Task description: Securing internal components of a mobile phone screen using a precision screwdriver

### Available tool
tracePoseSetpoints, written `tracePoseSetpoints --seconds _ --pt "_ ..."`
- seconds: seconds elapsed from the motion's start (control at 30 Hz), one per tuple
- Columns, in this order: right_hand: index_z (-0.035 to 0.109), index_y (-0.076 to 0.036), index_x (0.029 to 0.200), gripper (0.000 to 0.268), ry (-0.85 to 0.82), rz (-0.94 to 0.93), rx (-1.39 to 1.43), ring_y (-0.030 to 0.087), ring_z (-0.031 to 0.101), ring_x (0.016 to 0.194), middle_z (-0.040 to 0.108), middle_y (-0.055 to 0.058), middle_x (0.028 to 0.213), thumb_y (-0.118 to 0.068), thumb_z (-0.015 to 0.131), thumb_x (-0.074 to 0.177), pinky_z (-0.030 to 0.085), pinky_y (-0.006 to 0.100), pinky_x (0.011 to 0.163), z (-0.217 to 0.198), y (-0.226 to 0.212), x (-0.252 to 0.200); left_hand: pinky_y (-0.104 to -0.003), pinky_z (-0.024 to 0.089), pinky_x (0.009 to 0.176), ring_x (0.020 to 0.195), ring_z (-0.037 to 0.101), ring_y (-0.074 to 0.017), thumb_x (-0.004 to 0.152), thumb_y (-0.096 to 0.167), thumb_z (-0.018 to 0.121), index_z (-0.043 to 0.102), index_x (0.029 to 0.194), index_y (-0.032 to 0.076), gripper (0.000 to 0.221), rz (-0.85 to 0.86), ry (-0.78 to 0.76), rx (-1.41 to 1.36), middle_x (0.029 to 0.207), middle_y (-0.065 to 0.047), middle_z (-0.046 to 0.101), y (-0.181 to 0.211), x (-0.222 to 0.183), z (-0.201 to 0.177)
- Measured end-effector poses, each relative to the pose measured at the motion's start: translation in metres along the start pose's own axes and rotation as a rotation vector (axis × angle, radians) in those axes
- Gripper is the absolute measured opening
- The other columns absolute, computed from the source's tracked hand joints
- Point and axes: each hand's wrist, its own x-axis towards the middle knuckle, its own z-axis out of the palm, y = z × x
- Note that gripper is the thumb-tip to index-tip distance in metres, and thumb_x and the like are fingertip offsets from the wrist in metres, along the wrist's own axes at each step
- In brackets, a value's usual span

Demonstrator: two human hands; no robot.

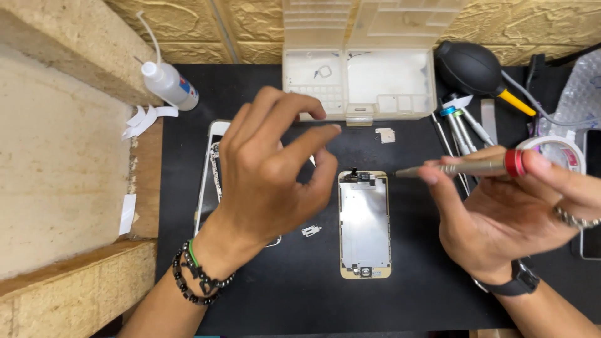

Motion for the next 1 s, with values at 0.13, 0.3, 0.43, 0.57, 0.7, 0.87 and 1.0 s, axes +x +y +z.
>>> tracePoseSetpoints --seconds 0.13,0.3,0.43,0.57,0.7,0.87,1.0 --pt "0.018 -0.022 0.152 0.118 -0.136 -0.121 0.322 0.038 0.072 0.080 0.055 0.034 0.118 0.033 0.091 0.078 0.070 0.053 0.072 0.010 -0.030 0.008 -0.040 0.036 0.060 0.078 0.051 -0.0284 0.070 -0.009 0.058 0.067 0.083 0.003 0.020 -0.033 0.024 0.044 0.095 -0.008 0.061 -0.010 -0.002 -0.001" --pt "0.035 -0.006 0.130 0.079 -0.309 -0.040 0.402 0.029 0.080 0.082 0.058 0.012 0.082 0.012 0.093 0.080 0.071 0.034 0.069 0.031 -0.054 0.008 -0.039 0.026 0.057 0.072 0.041 -0.0276 0.065 -0.010 0.053 0.061 0.073 0.002 0.017 -0.012 0.075 0.100 0.087 -0.007 0.055 -0.014 -0.006 0.002" --pt "0.032 -0.007 0.128 0.080 -0.321 -0.129 0.446 0.027 0.076 0.073 0.051 0.012 0.076 0.012 0.092 0.078 0.071 0.040 0.068 0.041 -0.049 0.000 -0.040 0.027 0.059 0.074 0.043 -0.0289 0.066 -0.011 0.055 0.056 0.071 0.001 0.013 -0.021 0.086 0.100 0.088 -0.009 0.053 -0.015 -0.009 0.003" --pt "0.030 -0.006 0.133 0.087 -0.306 -0.167 0.384 0.029 0.074 0.071 0.046 0.011 0.066 0.014 0.094 0.077 0.067 0.040 0.066 0.041 -0.045 -0.007 -0.040 0.024 0.060 0.074 0.041 -0.0276 0.066 -0.014 0.054 0.051 0.067 0.001 0.016 -0.013 0.110 0.120 0.086 -0.009 0.050 -0.015 -0.013 0.007" --pt "0.041 0.012 0.123 0.070 -0.376 0.008 0.260 0.030 0.077 0.082 0.068 0.021 0.080 0.018 0.094 0.076 0.066 0.033 0.070 0.032 -0.038 -0.023 -0.040 0.024 0.061 0.075 0.041 -0.0274 0.068 -0.014 0.054 0.049 0.067 0.002 0.017 -0.014 0.118 0.130 0.086 -0.009 0.048 -0.015 -0.014 0.009" --pt "0.046 0.015 0.119 0.071 -0.307 -0.041 0.247 0.033 0.077 0.086 0.065 0.022 0.083 0.017 0.100 0.073 0.068 0.037 0.072 0.033 -0.047 -0.019 -0.039 0.024 0.061 0.075 0.041 -0.0267 0.070 -0.015 0.054 0.049 0.067 0.002 0.017 -0.017 0.120 0.124 0.087 -0.009 0.048 -0.016 -0.014 0.009" --pt "0.047 0.017 0.112 0.065 -0.314 0.012 0.266 0.033 0.077 0.090 0.068 0.023 0.082 0.019 0.097 0.070 0.067 0.035 0.073 0.033 -0.040 -0.029 -0.040 0.024 0.061 0.075 0.041 -0.0271 0.071 -0.014 0.054 0.050 0.068 0.002 0.017 -0.017 0.113 0.125 0.087 -0.009 0.049 -0.015 -0.014 0.009"
